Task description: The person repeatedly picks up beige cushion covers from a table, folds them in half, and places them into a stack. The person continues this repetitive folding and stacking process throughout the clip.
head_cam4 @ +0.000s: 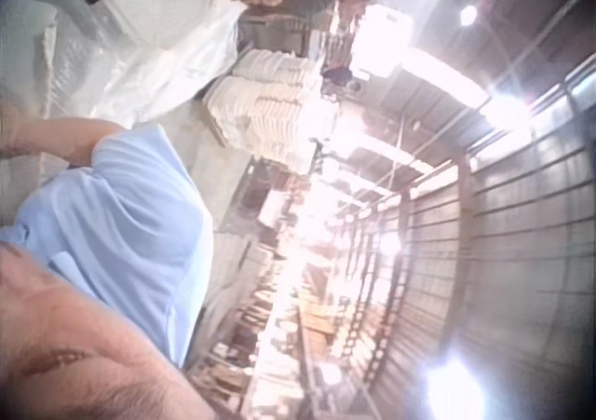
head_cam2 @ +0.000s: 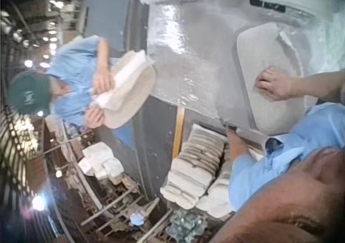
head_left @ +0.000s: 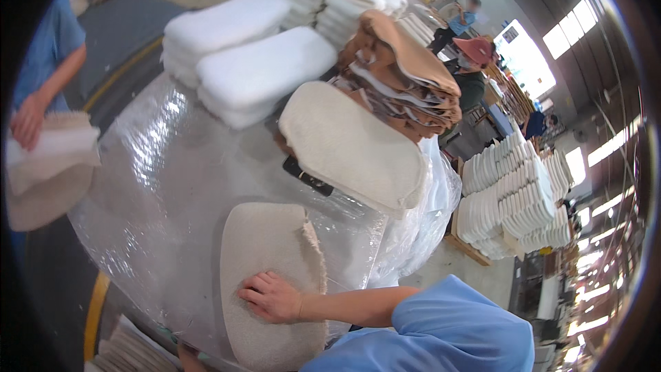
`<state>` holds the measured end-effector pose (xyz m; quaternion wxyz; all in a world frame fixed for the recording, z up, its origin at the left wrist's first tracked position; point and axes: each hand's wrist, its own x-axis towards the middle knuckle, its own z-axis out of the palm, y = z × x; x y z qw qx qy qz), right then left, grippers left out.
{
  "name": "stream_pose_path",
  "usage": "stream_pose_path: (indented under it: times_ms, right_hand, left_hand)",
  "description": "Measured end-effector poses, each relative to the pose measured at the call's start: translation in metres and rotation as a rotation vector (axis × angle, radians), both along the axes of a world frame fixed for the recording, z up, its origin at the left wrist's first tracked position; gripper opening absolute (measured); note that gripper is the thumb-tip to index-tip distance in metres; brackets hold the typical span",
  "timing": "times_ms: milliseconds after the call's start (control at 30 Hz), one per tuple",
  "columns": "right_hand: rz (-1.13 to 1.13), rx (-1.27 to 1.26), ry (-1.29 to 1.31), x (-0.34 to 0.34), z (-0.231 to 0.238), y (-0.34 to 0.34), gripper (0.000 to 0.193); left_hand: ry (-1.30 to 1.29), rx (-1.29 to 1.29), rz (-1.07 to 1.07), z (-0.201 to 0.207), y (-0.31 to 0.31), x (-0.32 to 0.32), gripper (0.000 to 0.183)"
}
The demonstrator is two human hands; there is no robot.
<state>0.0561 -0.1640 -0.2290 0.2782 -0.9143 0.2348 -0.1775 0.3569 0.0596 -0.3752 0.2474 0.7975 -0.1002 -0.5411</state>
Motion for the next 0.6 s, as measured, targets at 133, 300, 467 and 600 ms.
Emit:
stream_pose_path:
  times_ms: [133,300,467,600]
  right_hand:
    - [-0.01,0.044,-0.01,-0.005,0.012,0.004,0.035]
    - [0.005,0.503,0.021,0.011,0.043,-0.047,0.035]
    - [-0.097,-0.063,0.012,0.016,0.056,-0.129,0.046]
    - [-0.095,-0.22,0.245,-0.007,0.024,-0.139,0.059]
  left_hand:
    - [0.081,-0.04,0.296,0.052,0.034,-0.002,0.076]
    - [-0.439,-0.367,0.211,0.107,0.092,-0.052,0.062]
    - [-0.068,-0.446,0.317,0.137,0.072,-0.154,0.062]
    - [-0.352,-0.475,0.507,0.141,0.013,-0.23,0.065]
